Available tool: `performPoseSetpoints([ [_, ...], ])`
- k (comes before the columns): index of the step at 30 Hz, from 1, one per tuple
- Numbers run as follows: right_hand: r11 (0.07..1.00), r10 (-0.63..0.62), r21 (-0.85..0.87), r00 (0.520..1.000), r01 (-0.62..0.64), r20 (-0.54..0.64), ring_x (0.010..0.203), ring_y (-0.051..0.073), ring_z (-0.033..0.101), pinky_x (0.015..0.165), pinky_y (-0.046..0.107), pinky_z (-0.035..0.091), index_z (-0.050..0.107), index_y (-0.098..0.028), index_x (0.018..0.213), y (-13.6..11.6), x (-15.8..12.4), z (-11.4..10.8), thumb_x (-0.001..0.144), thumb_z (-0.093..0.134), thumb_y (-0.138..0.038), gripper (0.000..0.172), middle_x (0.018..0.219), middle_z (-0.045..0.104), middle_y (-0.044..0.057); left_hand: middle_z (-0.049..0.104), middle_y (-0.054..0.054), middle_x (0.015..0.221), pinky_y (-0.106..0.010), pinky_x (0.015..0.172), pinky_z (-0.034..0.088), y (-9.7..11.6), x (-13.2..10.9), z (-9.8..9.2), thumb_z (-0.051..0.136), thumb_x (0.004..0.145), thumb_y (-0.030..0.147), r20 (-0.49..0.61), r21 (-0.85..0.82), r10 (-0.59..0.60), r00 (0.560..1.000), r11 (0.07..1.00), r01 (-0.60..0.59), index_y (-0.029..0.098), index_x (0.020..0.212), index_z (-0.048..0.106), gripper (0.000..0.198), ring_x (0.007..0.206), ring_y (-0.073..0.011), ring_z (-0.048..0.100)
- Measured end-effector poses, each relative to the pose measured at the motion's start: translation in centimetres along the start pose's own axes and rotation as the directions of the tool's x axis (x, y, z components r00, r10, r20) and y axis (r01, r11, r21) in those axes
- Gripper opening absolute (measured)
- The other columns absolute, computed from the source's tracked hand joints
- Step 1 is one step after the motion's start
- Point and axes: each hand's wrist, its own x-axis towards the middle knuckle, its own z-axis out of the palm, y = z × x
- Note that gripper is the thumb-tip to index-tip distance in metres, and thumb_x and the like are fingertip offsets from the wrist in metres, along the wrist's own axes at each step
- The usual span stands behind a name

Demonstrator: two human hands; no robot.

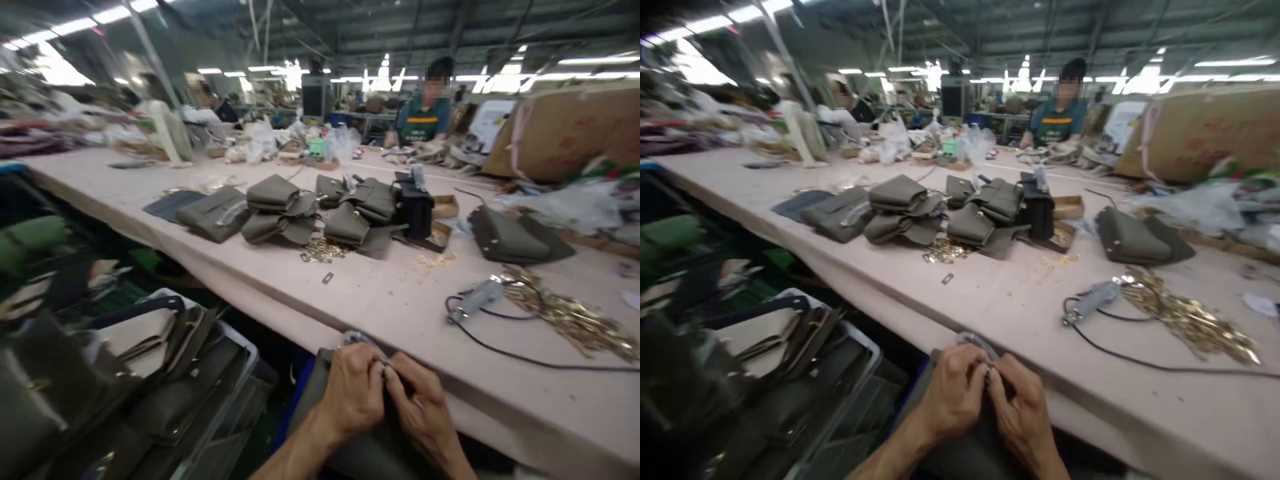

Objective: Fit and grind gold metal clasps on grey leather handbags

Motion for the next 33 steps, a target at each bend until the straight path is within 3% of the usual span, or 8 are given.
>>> performPoseSetpoints([
  [3,0.995,0.095,-0.041,0.995,-0.094,0.033,0.066,0.016,0.049,0.063,0.029,0.039,0.057,-0.020,0.073,0.3,-1.8,-2.6,0.109,0.050,-0.036,0.040,0.071,0.050,0.000,0.066,-0.006,0.077,-0.036,0.071,0.043,-0.1,0.3,1.4,0.053,0.093,0.014,0.017,0.015,-0.007,1.000,1.000,0.007,0.019,0.080,0.065,0.019,0.074,-0.0227,0.061],
  [7,0.988,0.141,0.039,0.982,-0.147,0.129,0.071,0.017,0.050,0.066,0.029,0.038,0.061,-0.020,0.080,0.4,-1.4,-2.3,0.109,0.050,-0.038,0.035,0.076,0.052,0.001,0.067,-0.005,0.077,-0.033,0.068,0.040,-0.3,0.6,0.7,0.054,0.091,0.014,0.021,0.037,-0.055,0.998,0.998,0.054,0.019,0.078,0.064,0.018,0.073,-0.0221,0.061],
  [10,0.987,0.155,0.019,0.983,-0.158,0.096,0.072,0.017,0.051,0.067,0.029,0.038,0.065,-0.020,0.082,0.7,-1.2,-2.0,0.107,0.053,-0.041,0.035,0.077,0.055,0.001,0.065,-0.004,0.073,-0.031,0.064,0.038,0.0,0.9,0.5,0.053,0.091,0.013,0.024,0.048,-0.061,0.998,0.997,0.059,0.019,0.077,0.063,0.018,0.068,-0.0205,0.058],
  [13,0.968,0.249,0.004,0.968,-0.250,0.025,0.065,0.016,0.048,0.062,0.029,0.035,0.061,-0.019,0.073,1.4,-1.4,-1.8,0.106,0.055,-0.048,0.044,0.068,0.053,0.000,0.062,-0.002,0.068,-0.030,0.062,0.035,0.1,1.1,0.5,0.053,0.092,0.014,0.053,0.026,-0.079,0.995,0.997,0.078,0.019,0.077,0.066,0.020,0.064,-0.0189,0.055],
  [16,0.941,0.327,0.069,0.943,-0.331,0.067,0.059,0.015,0.045,0.058,0.028,0.033,0.054,-0.019,0.065,2.0,-1.5,-1.9,0.108,0.048,-0.051,0.054,0.062,0.048,-0.001,0.060,0.000,0.065,-0.029,0.060,0.034,-0.1,1.3,0.4,0.054,0.091,0.014,0.072,-0.003,-0.123,0.990,0.992,0.124,0.019,0.076,0.066,0.020,0.061,-0.0172,0.053],
  [21,0.934,0.313,0.118,0.931,-0.338,0.189,0.073,0.017,0.051,0.064,0.027,0.039,0.071,-0.019,0.097,1.9,-1.6,-2.5,0.098,0.062,-0.036,0.019,0.085,0.060,0.002,0.058,0.002,0.063,-0.028,0.058,0.033,-1.0,1.6,0.5,0.055,0.089,0.014,0.081,-0.040,-0.226,0.971,0.972,0.230,0.017,0.078,0.069,0.019,0.059,-0.0157,0.051],
  [28,0.900,0.386,0.144,0.905,-0.412,0.178,0.071,0.016,0.053,0.064,0.028,0.043,0.073,-0.016,0.104,1.8,-1.7,-2.3,0.093,0.064,-0.030,0.019,0.083,0.063,0.002,0.062,0.000,0.069,-0.027,0.061,0.038,-1.4,1.8,0.5,0.056,0.089,0.012,0.132,-0.023,-0.216,0.968,0.975,0.221,0.017,0.082,0.067,0.014,0.064,-0.0166,0.055],
  [33,0.891,0.377,0.194,0.906,-0.411,0.190,0.075,0.018,0.059,0.074,0.031,0.051,0.071,-0.016,0.107,2.5,-2.0,-2.2,0.096,0.065,-0.032,0.020,0.089,0.067,0.004,0.064,0.000,0.076,-0.026,0.063,0.045,-1.7,1.2,0.4,0.059,0.076,-0.001,0.228,-0.130,-0.146,0.963,0.975,0.179,0.019,0.088,0.060,0.023,0.068,-0.0170,0.060],
])
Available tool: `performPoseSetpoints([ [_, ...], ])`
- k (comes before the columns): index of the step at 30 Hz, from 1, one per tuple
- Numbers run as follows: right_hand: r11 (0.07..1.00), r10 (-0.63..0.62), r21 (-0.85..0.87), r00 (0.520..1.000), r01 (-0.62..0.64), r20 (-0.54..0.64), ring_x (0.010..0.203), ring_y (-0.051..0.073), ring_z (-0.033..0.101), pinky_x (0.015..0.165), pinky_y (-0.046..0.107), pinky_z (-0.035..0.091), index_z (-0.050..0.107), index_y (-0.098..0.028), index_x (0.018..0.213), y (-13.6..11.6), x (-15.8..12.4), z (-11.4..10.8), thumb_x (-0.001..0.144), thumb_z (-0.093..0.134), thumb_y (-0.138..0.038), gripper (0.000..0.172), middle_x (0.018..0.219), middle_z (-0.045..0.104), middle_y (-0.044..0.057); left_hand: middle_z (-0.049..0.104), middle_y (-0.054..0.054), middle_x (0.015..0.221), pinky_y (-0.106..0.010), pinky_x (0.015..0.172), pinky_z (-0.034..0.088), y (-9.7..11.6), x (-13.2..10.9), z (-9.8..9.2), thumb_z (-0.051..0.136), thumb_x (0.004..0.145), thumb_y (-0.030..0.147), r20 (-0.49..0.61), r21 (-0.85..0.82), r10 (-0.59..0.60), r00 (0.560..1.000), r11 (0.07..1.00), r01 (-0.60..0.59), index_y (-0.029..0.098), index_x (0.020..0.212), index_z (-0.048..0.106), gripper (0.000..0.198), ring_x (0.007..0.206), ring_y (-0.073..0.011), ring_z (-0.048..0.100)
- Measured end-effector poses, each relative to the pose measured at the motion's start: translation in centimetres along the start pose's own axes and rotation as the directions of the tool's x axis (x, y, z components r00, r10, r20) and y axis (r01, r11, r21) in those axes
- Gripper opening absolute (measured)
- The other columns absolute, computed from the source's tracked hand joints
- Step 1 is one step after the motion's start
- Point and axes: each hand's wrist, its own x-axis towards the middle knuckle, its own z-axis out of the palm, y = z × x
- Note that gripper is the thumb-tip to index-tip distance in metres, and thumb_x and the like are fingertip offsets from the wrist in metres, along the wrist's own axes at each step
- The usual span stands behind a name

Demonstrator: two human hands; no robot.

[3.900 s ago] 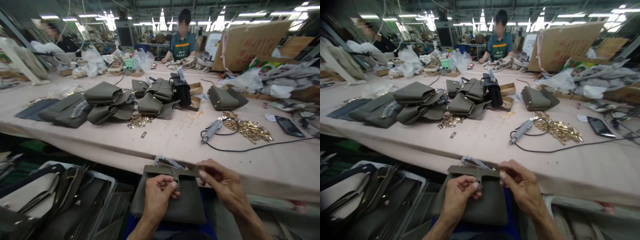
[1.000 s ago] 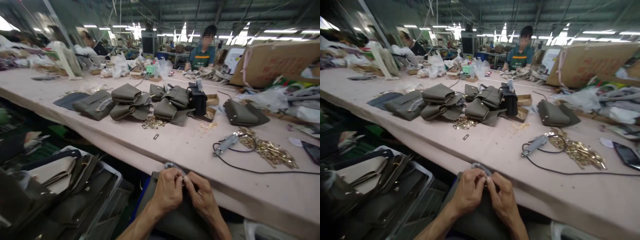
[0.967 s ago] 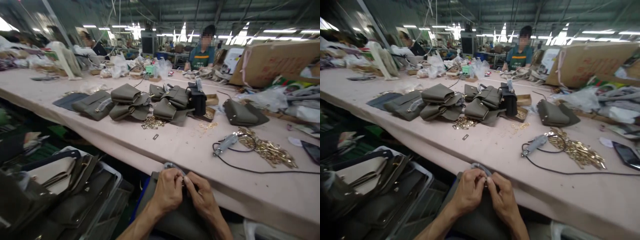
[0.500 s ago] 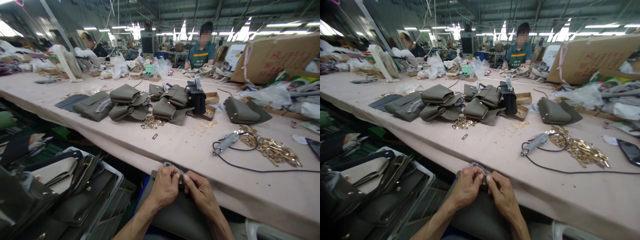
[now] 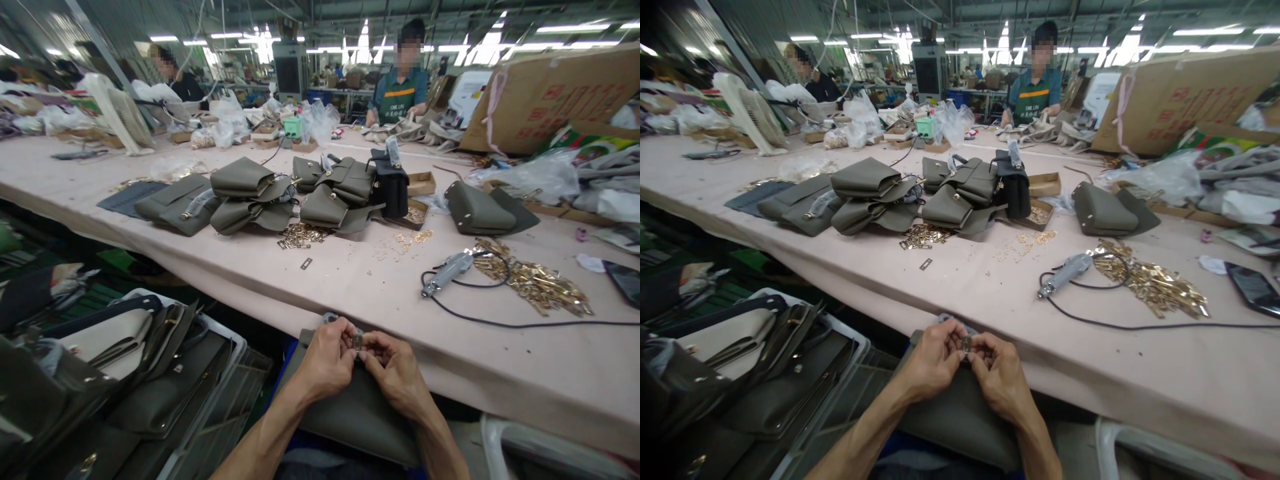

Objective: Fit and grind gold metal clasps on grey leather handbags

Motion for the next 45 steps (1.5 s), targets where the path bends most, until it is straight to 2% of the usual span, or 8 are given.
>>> performPoseSetpoints([
  [5,0.999,-0.033,0.022,0.999,0.034,-0.040,0.082,0.019,0.064,0.079,0.031,0.054,0.069,-0.016,0.108,0.2,0.1,0.6,0.097,0.063,-0.031,0.020,0.097,0.069,0.007,0.062,0.000,0.078,-0.027,0.065,0.044,-0.9,0.0,0.5,0.055,0.072,-0.005,-0.030,0.050,0.083,0.996,0.995,-0.082,0.020,0.094,0.056,0.034,0.070,-0.0183,0.060],
  [11,1.000,0.014,0.004,1.000,-0.014,-0.004,0.068,0.014,0.054,0.060,0.024,0.046,0.067,-0.017,0.114,-0.5,0.1,0.7,0.083,0.075,-0.023,0.032,0.082,0.062,-0.001,0.060,0.002,0.079,-0.026,0.064,0.045,-1.9,0.0,1.0,0.056,0.069,-0.005,-0.070,-0.011,0.049,0.996,0.999,-0.050,0.020,0.101,0.052,0.041,0.069,-0.0168,0.059],
  [16,0.996,-0.018,0.086,1.000,0.017,0.014,0.087,0.020,0.064,0.072,0.027,0.053,0.068,-0.018,0.121,-1.0,0.3,-0.2,0.095,0.070,-0.038,0.032,0.101,0.069,0.006,0.062,0.000,0.080,-0.023,0.058,0.043,-1.9,0.0,0.9,0.059,0.076,0.000,-0.062,-0.076,0.041,0.997,0.996,-0.046,0.019,0.101,0.053,0.032,0.066,-0.0152,0.057],
  [20,0.999,-0.032,0.012,0.997,0.033,-0.075,0.071,0.017,0.060,0.061,0.026,0.049,0.073,-0.018,0.103,-1.4,1.0,-0.2,0.097,0.069,-0.045,0.029,0.087,0.070,0.005,0.065,-0.001,0.082,-0.024,0.059,0.047,-0.5,-0.7,1.0,0.061,0.084,0.007,-0.122,-0.041,0.007,0.993,0.999,-0.012,0.018,0.102,0.057,0.021,0.065,-0.0151,0.062],
  [25,0.995,-0.067,0.065,0.984,0.079,-0.168,0.059,0.015,0.055,0.055,0.025,0.046,0.073,-0.017,0.101,-2.1,1.5,0.3,0.097,0.070,-0.048,0.031,0.081,0.068,0.003,0.073,-0.007,0.097,-0.025,0.052,0.052,1.0,-1.6,2.2,0.055,0.098,0.024,-0.079,-0.267,-0.059,0.995,0.963,0.036,0.018,0.119,0.063,0.023,0.055,-0.0156,0.069],
  [32,0.995,-0.100,-0.008,0.990,0.100,-0.104,0.079,0.021,0.065,0.071,0.027,0.051,0.072,-0.017,0.091,-2.5,2.4,0.5,0.095,0.071,-0.052,0.035,0.084,0.070,0.005,0.063,-0.002,0.051,-0.018,0.036,0.039,-0.8,-0.7,3.6,0.068,0.090,0.036,-0.133,-0.511,-0.179,0.975,0.855,0.088,0.012,0.092,0.066,0.025,0.034,-0.0124,0.052],
  [38,1.000,-0.015,0.007,0.979,0.016,-0.204,0.062,0.017,0.057,0.057,0.025,0.044,0.071,-0.016,0.079,-2.1,3.6,1.1,0.089,0.075,-0.057,0.043,0.069,0.065,0.003,0.074,-0.011,0.075,-0.023,0.053,0.059,-1.3,-0.5,3.4,0.074,0.089,0.053,-0.103,-0.608,-0.153,0.983,0.792,0.060,0.010,0.100,0.068,0.044,0.055,-0.0203,0.073],
  [45,0.996,0.055,-0.058,0.981,-0.067,-0.188,0.050,0.015,0.050,0.050,0.027,0.034,0.065,-0.017,0.072,-1.8,4.7,1.1,0.094,0.061,-0.063,0.051,0.056,0.056,0.001,0.076,-0.014,0.082,-0.018,0.043,0.053,-2.7,-0.1,3.9,0.076,0.085,0.062,-0.120,-0.667,-0.237,0.964,0.739,0.098,0.009,0.097,0.066,0.055,0.051,-0.0197,0.073],
])
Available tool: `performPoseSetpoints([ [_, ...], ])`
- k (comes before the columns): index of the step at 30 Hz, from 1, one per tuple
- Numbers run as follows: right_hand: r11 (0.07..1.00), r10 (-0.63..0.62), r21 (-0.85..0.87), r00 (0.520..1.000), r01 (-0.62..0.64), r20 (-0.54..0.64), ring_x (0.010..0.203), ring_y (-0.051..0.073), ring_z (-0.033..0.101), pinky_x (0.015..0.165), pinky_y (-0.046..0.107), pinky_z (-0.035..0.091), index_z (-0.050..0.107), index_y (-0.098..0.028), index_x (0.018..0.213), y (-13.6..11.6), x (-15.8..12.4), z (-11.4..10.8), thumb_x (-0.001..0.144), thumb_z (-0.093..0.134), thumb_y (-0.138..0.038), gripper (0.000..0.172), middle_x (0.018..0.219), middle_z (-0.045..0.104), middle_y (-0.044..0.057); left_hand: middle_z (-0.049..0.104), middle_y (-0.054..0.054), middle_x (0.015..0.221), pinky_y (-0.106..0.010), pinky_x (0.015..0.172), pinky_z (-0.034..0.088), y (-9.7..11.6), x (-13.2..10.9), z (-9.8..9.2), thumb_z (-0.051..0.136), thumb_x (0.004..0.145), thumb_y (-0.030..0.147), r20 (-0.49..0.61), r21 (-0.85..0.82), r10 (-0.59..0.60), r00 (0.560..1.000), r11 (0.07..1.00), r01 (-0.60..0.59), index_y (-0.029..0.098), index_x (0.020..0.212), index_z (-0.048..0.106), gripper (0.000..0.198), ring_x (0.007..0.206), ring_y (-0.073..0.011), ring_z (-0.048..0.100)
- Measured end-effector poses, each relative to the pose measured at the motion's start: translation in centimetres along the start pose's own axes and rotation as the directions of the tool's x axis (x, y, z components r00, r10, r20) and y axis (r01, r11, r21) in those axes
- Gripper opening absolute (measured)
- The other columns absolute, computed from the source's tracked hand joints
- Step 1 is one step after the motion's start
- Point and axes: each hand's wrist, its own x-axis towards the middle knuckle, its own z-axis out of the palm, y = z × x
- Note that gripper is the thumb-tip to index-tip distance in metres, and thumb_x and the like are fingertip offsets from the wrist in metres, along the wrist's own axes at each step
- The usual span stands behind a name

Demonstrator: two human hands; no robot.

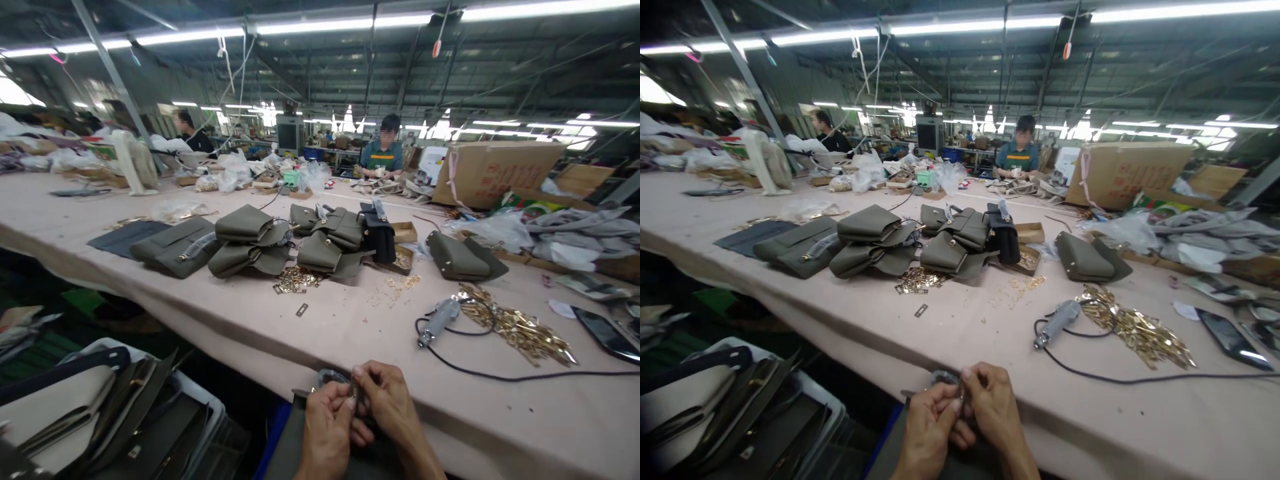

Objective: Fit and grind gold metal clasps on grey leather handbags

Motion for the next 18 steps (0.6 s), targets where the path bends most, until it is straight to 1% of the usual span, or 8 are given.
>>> performPoseSetpoints([
  [4,0.913,-0.236,-0.352,0.970,0.204,-0.051,0.059,0.018,0.053,0.059,0.030,0.037,0.062,-0.020,0.073,-2.5,2.2,-0.2,0.100,0.055,-0.051,0.041,0.064,0.060,0.002,0.076,-0.014,0.080,-0.016,0.038,0.045,-1.5,0.5,-0.3,0.074,0.086,0.060,-0.028,-0.035,-0.018,0.999,0.999,0.017,0.011,0.095,0.060,0.051,0.044,-0.0165,0.069],
  [6,0.836,-0.384,-0.410,0.922,0.365,0.039,0.069,0.019,0.058,0.066,0.031,0.040,0.066,-0.021,0.084,-4.3,4.3,0.4,0.100,0.058,-0.038,0.024,0.076,0.065,0.003,0.076,-0.013,0.081,-0.016,0.037,0.044,-2.0,0.6,-0.4,0.072,0.087,0.058,-0.016,-0.042,-0.040,0.999,0.998,0.039,0.013,0.096,0.055,0.049,0.044,-0.0159,0.069],
  [8,0.747,-0.496,-0.404,0.847,0.528,0.191,0.080,0.020,0.061,0.074,0.031,0.043,0.068,-0.020,0.095,-5.9,7.1,1.5,0.097,0.060,-0.023,0.008,0.089,0.067,0.004,0.076,-0.011,0.082,-0.017,0.037,0.043,-2.4,0.6,-0.3,0.071,0.087,0.057,-0.026,-0.050,-0.065,0.998,0.997,0.064,0.016,0.098,0.050,0.047,0.044,-0.0159,0.068],
  [9,0.694,-0.529,-0.410,0.805,0.592,0.268,0.085,0.020,0.060,0.078,0.031,0.044,0.067,-0.020,0.099,-6.5,8.8,2.3,0.096,0.061,-0.017,0.008,0.093,0.067,0.004,0.076,-0.011,0.083,-0.017,0.037,0.043,-2.4,0.6,-0.3,0.070,0.087,0.056,-0.034,-0.052,-0.075,0.997,0.996,0.073,0.017,0.099,0.048,0.046,0.045,-0.0159,0.068],
  [11,0.577,-0.539,-0.455,0.735,0.678,0.411,0.094,0.022,0.059,0.085,0.032,0.044,0.067,-0.019,0.104,-7.2,12.2,4.0,0.091,0.062,-0.007,0.019,0.101,0.067,0.006,0.076,-0.010,0.086,-0.018,0.038,0.043,-2.4,0.5,-0.3,0.069,0.087,0.052,-0.048,-0.046,-0.090,0.995,0.995,0.087,0.018,0.100,0.045,0.043,0.045,-0.0155,0.068],
  [13,0.518,-0.514,-0.460,0.692,0.721,0.507,0.101,0.024,0.058,0.091,0.033,0.043,0.068,-0.018,0.107,-7.5,15.4,5.6,0.086,0.066,-0.002,0.026,0.107,0.067,0.007,0.076,-0.010,0.088,-0.018,0.038,0.042,-2.3,0.5,-0.3,0.068,0.088,0.048,-0.048,-0.040,-0.102,0.994,0.994,0.100,0.019,0.099,0.044,0.039,0.046,-0.0149,0.068],
  [15,0.492,-0.479,-0.434,0.652,0.754,0.588,0.103,0.024,0.058,0.091,0.032,0.042,0.070,-0.018,0.104,-7.6,18.0,6.9,0.082,0.069,0.000,0.028,0.108,0.068,0.007,0.076,-0.011,0.089,-0.018,0.038,0.041,-2.2,0.4,-0.4,0.067,0.088,0.044,-0.043,-0.042,-0.107,0.993,0.994,0.105,0.019,0.099,0.043,0.036,0.047,-0.0143,0.068],
  [18,0.478,-0.404,-0.412,0.610,0.776,0.681,0.091,0.021,0.060,0.080,0.028,0.042,0.073,-0.017,0.092,-7.9,20.4,8.1,0.075,0.072,0.003,0.026,0.095,0.070,0.004,0.076,-0.011,0.090,-0.018,0.039,0.042,-2.1,0.3,-0.5,0.065,0.088,0.038,-0.046,-0.039,-0.103,0.994,0.994,0.101,0.019,0.101,0.042,0.033,0.047,-0.0134,0.068],
])
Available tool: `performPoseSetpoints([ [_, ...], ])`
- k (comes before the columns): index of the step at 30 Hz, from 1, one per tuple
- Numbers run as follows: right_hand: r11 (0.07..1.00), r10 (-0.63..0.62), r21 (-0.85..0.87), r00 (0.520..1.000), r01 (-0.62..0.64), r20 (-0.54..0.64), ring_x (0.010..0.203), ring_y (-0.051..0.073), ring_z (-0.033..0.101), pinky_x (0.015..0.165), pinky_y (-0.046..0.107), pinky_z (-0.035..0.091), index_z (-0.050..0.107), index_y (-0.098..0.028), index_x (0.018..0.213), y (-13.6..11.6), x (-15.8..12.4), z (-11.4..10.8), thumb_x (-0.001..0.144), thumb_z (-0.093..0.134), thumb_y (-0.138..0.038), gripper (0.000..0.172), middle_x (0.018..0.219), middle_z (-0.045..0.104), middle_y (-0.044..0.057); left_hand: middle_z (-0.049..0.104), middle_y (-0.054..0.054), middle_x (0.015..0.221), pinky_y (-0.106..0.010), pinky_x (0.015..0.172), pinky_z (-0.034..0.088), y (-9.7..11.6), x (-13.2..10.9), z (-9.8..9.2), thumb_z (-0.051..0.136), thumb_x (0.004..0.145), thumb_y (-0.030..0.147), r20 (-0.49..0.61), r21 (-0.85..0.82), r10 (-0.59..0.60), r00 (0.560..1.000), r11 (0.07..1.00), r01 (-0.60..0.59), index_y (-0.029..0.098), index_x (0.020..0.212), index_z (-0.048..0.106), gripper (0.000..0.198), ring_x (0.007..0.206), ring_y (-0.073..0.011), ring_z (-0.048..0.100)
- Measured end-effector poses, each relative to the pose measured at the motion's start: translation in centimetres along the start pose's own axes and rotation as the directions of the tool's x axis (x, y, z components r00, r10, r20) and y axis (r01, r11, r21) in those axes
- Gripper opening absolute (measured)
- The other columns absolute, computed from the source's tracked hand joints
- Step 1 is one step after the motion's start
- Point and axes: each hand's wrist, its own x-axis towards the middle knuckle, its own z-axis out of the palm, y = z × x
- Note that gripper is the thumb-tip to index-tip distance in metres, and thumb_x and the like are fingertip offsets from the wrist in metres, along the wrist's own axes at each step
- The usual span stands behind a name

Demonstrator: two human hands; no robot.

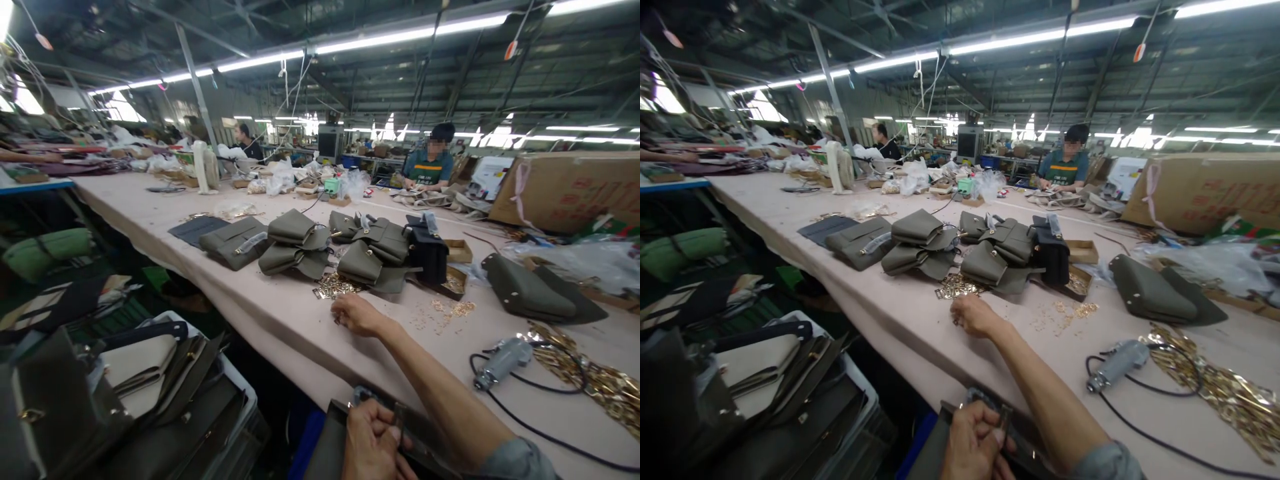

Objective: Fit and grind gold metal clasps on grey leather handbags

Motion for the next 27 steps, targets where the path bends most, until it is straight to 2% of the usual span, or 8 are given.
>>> performPoseSetpoints([
  [3,1.000,0.014,0.011,0.997,-0.015,0.081,0.079,0.018,0.059,0.068,0.025,0.038,0.074,-0.017,0.084,0.4,0.7,-0.3,0.070,0.074,0.004,0.025,0.083,0.069,0.002,0.076,-0.011,0.091,-0.017,0.040,0.042,0.0,0.0,-0.1,0.062,0.089,0.032,-0.009,0.019,-0.002,1.000,1.000,0.002,0.018,0.101,0.043,0.027,0.047,-0.0129,0.068],
  [6,0.999,0.039,0.028,0.993,-0.042,0.110,0.073,0.016,0.060,0.063,0.023,0.036,0.077,-0.018,0.080,0.1,0.1,-0.7,0.072,0.075,0.002,0.022,0.079,0.069,0.001,0.076,-0.009,0.085,-0.018,0.040,0.042,-0.1,0.1,-0.2,0.061,0.088,0.028,-0.035,0.028,0.003,0.999,1.000,-0.002,0.018,0.101,0.045,0.023,0.048,-0.0141,0.068],
  [9,0.996,0.072,0.039,0.994,-0.076,0.088,0.074,0.016,0.060,0.064,0.023,0.037,0.079,-0.019,0.081,-0.4,-1.4,-1.0,0.075,0.077,-0.001,0.019,0.081,0.069,0.002,0.076,-0.008,0.083,-0.018,0.039,0.041,-0.1,0.3,-0.3,0.062,0.087,0.026,-0.048,0.020,0.005,0.999,1.000,-0.004,0.018,0.101,0.046,0.023,0.047,-0.0143,0.068],
  [13,0.993,0.082,0.075,0.992,-0.089,0.094,0.077,0.015,0.061,0.068,0.023,0.041,0.081,-0.021,0.084,-0.7,-3.3,-1.4,0.075,0.084,-0.008,0.016,0.086,0.069,0.001,0.076,-0.010,0.085,-0.017,0.035,0.036,-0.3,0.6,0.1,0.064,0.083,0.034,-0.043,0.013,-0.017,0.999,1.000,0.018,0.018,0.097,0.048,0.026,0.041,-0.0126,0.064],
  [17,0.994,0.093,0.060,0.994,-0.096,0.055,0.080,0.016,0.060,0.073,0.025,0.041,0.080,-0.019,0.090,-0.9,-3.9,-1.5,0.079,0.076,-0.003,0.020,0.091,0.068,0.003,0.076,-0.010,0.080,-0.017,0.032,0.031,-0.3,0.9,0.5,0.065,0.079,0.040,-0.100,0.017,-0.010,0.995,1.000,0.012,0.017,0.091,0.052,0.030,0.037,-0.0131,0.061],
  [21,0.995,0.071,0.064,0.995,-0.076,0.074,0.080,0.015,0.060,0.073,0.023,0.041,0.078,-0.019,0.095,-0.9,-3.3,-1.0,0.074,0.071,0.004,0.031,0.090,0.068,0.001,0.077,-0.011,0.081,-0.017,0.036,0.035,0.5,0.7,0.5,0.067,0.079,0.036,-0.130,0.038,0.007,0.991,0.999,-0.002,0.016,0.090,0.055,0.026,0.040,-0.0130,0.063],
  [25,0.995,0.067,0.070,0.993,-0.075,0.100,0.073,0.015,0.059,0.066,0.023,0.040,0.076,-0.017,0.082,-1.0,-2.8,-0.7,0.071,0.071,0.005,0.025,0.082,0.067,0.001,0.078,-0.014,0.083,-0.018,0.041,0.040,2.1,0.1,0.4,0.066,0.080,0.028,-0.131,0.063,0.005,0.991,0.998,0.003,0.011,0.089,0.063,0.019,0.047,-0.0143,0.067],
  [27,0.993,0.083,0.075,0.994,-0.088,0.066,0.074,0.016,0.059,0.065,0.024,0.039,0.074,-0.017,0.077,-1.6,-3.3,-1.2,0.072,0.071,0.003,0.021,0.083,0.066,0.002,0.078,-0.015,0.083,-0.019,0.044,0.044,2.6,-0.2,0.3,0.066,0.081,0.026,-0.141,0.077,0.019,0.990,0.997,-0.008,0.008,0.090,0.069,0.021,0.052,-0.0160,0.070],
])
